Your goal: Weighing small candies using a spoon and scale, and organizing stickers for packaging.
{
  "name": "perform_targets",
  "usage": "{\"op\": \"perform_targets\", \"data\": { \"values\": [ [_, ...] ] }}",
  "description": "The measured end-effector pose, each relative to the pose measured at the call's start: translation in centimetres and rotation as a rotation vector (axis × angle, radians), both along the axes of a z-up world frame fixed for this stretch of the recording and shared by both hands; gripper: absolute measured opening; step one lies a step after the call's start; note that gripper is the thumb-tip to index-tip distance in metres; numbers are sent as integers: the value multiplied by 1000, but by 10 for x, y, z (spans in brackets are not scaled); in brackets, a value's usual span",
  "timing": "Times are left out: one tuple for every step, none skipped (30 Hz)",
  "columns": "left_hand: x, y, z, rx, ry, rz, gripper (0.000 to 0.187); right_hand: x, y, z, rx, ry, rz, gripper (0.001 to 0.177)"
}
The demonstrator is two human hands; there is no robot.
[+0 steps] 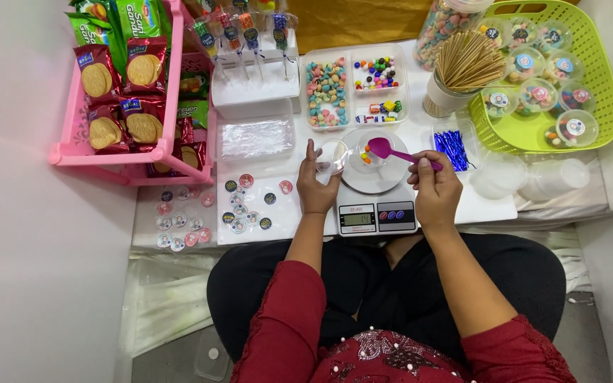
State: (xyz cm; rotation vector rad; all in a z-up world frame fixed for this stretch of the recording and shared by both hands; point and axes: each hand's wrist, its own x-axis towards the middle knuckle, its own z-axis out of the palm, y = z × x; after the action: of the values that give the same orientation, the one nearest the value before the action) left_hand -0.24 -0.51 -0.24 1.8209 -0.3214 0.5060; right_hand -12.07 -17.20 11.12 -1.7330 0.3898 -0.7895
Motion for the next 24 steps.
{"op": "perform_targets", "data": {
  "values": [
    [1,0,0,0,1,1,91,0,1,2,0,1,1,16],
    [1,1,-1,-3,1,-6,91,0,3,4,-21,-10,7,16],
    [2,1,-1,-6,0,-13,90,-1,5,6,-42,-22,14,17],
    [2,1,0,-6,1,-11,90,-1,4,6,-41,-20,16,17],
    [1,1,1,-3,-5,-12,90,-2,3,6,-64,-34,18,17],
    [1,1,2,1,-13,-13,90,-2,2,6,-86,-48,21,18],
    [1,2,2,2,-12,-11,90,-2,1,7,-86,-47,23,18],
    [0,2,3,-1,-15,-15,90,-2,-1,8,-166,-56,15,17],
    [0,2,4,-3,-17,-20,90,-2,-3,9,-247,-64,8,17],
    [0,2,4,-3,-16,-20,90,-2,-1,15,-247,-63,8,17],
    [0,2,4,-9,-19,-22,89,-2,1,20,-358,-58,13,15],
    [0,2,4,-15,-24,-24,89,-2,3,26,-469,-56,18,14],
    [0,3,4,-16,-25,-23,89,-4,6,28,-469,-57,18,14],
    [0,3,4,-9,-21,-28,89,-5,10,31,-563,-22,33,13],
    [0,4,4,-3,-16,-32,88,-7,13,34,-657,14,48,13],
    [0,4,4,-2,-16,-32,88,-6,14,32,-657,14,49,13],
    [-1,4,5,-1,-20,-36,87,-6,15,31,-671,18,57,13],
    [0,3,6,0,-24,-40,86,-5,15,30,-686,20,65,12],
    [0,3,4,1,-25,-40,86,-6,15,29,-686,20,64,12],
    [0,3,3,0,-26,-39,85,-6,15,28,-654,15,69,13],
    [1,3,2,-1,-26,-38,84,-5,15,27,-622,11,74,14],
    [1,3,2,-1,-26,-38,84,-5,14,26,-622,11,74,14],
    [1,3,2,-1,-24,-33,84,-5,13,24,-600,5,78,14],
    [1,3,2,-1,-22,-28,84,-5,12,23,-577,0,80,14]
  ]
}}
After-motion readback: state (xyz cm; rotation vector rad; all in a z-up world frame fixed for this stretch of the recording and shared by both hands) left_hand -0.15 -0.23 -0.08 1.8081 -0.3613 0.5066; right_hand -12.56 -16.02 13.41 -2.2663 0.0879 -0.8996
